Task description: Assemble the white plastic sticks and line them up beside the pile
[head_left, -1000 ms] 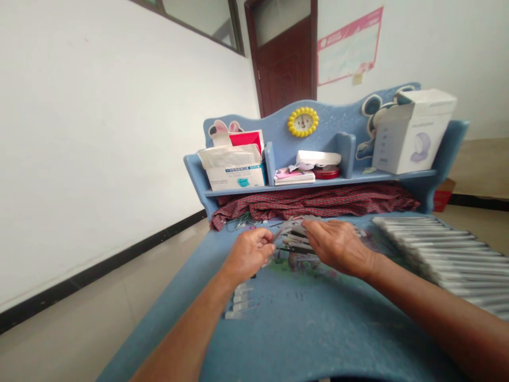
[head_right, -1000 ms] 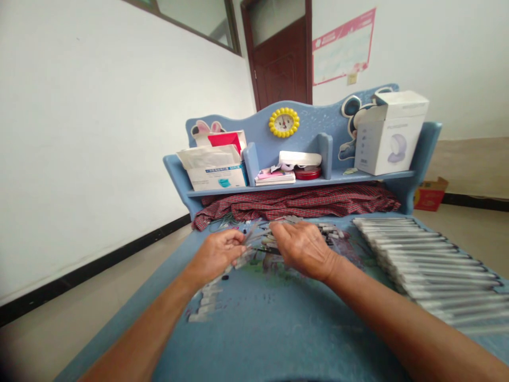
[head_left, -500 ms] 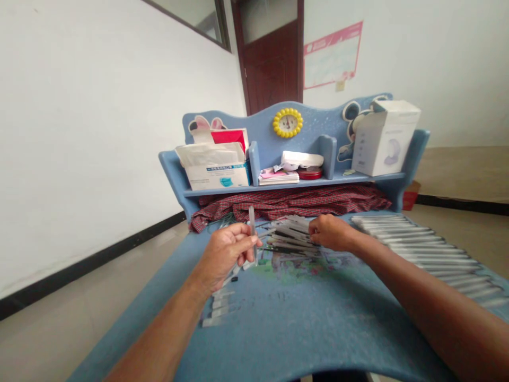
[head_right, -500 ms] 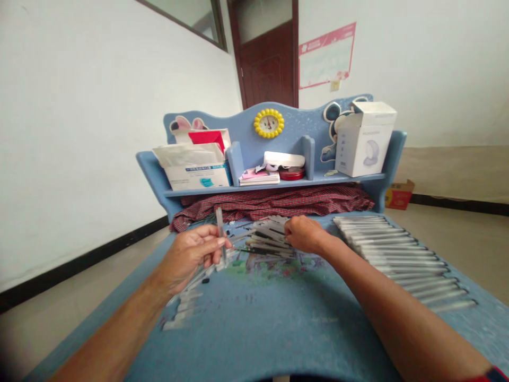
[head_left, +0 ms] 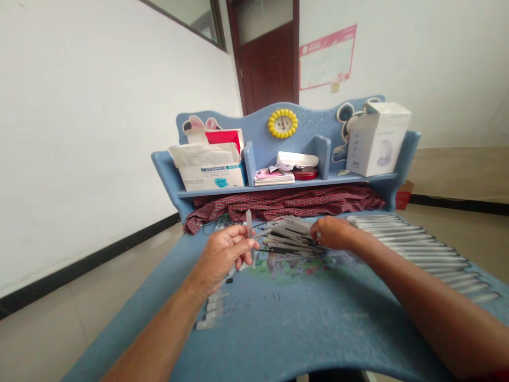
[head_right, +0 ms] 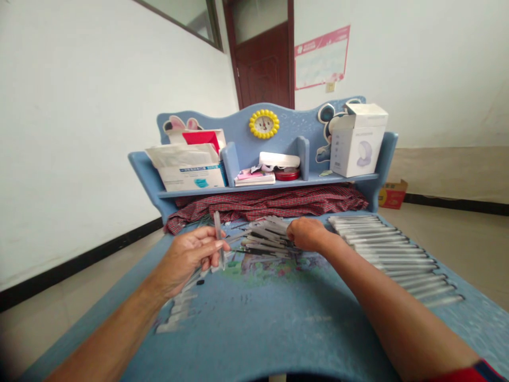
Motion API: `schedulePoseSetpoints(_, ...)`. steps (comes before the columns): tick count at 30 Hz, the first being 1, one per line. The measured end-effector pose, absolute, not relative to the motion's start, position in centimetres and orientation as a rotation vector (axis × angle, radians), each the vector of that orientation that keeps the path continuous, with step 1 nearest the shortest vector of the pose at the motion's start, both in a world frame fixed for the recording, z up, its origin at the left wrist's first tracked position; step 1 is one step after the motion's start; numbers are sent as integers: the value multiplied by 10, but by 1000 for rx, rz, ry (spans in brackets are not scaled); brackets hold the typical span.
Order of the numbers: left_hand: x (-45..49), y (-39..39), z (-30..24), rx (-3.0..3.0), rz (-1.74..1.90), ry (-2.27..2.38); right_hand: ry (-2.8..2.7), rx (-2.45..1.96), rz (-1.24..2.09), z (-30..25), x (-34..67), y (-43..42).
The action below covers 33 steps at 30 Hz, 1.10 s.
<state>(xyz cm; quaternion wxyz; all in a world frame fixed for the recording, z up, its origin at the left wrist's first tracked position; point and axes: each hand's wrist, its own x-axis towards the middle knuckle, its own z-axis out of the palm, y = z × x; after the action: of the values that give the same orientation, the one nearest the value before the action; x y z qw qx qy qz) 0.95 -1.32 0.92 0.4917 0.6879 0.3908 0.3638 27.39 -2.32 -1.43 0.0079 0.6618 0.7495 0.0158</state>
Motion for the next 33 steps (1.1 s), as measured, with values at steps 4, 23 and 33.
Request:
schedulePoseSetpoints(4,9,-12,8,1686,858,960,2332,2007,148,-18,264,-26)
schedulePoseSetpoints(23,12,-20,0,1935,475,921,2966,1529,-2689,-6,220,-44)
schedulePoseSetpoints(33,14,-25,2,1933,421,901,2886,1464,-2753,-13,213,-45)
